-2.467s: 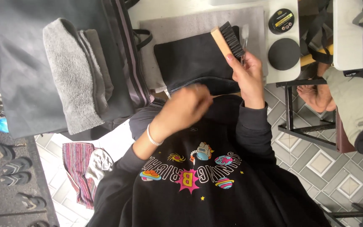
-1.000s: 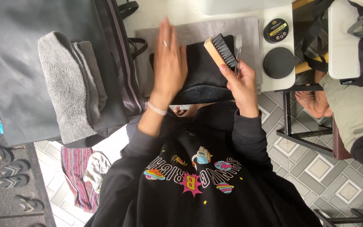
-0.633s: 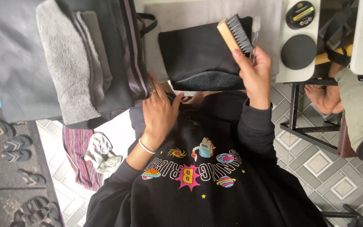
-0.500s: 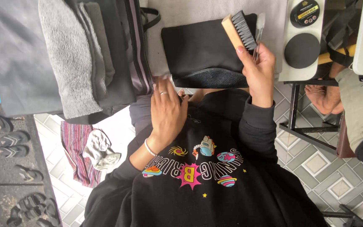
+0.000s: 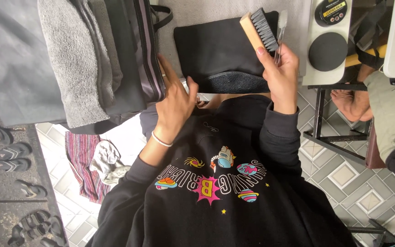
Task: Applying a finishing agent to the interior edges of a black bag and using a brush to work it in.
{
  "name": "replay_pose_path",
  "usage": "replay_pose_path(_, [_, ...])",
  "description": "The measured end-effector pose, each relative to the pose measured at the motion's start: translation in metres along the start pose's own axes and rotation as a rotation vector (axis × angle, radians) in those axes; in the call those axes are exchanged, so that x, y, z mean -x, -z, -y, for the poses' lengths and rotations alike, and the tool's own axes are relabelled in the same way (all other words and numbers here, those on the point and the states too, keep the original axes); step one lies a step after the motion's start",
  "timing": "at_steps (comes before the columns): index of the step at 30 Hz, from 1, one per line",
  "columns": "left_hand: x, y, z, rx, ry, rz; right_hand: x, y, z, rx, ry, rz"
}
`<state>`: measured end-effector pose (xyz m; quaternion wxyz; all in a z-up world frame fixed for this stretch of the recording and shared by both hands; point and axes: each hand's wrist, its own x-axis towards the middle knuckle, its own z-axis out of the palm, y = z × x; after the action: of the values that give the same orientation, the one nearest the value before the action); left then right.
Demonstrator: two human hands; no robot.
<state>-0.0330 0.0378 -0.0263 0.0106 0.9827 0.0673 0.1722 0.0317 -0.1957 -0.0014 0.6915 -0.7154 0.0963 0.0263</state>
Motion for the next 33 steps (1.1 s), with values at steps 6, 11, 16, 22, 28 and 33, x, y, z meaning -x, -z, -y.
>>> replay_pose_path(6, [-0.008,0.014,0.011,-0.089,-0.192,-0.032,0.0,0.001,-0.003,0.011,0.019,-0.003])
replay_pose_path(11, [-0.003,0.003,0.007,-0.048,-0.099,0.009,0.001,-0.001,-0.004,0.027,0.035,-0.005])
replay_pose_path(16, [0.015,0.0,0.001,0.424,-0.052,0.08,0.003,-0.003,-0.005,-0.004,0.059,-0.04])
replay_pose_path(22, [0.03,-0.003,0.003,0.562,-0.053,0.17,0.008,-0.007,-0.009,0.109,0.235,-0.11])
replay_pose_path(28, [0.033,-0.027,0.007,1.41,0.143,0.415,0.006,-0.005,-0.001,0.163,0.163,-0.149])
replay_pose_path(33, [0.034,-0.028,0.013,1.505,0.343,0.548,0.001,0.005,0.005,-0.025,-0.025,-0.015])
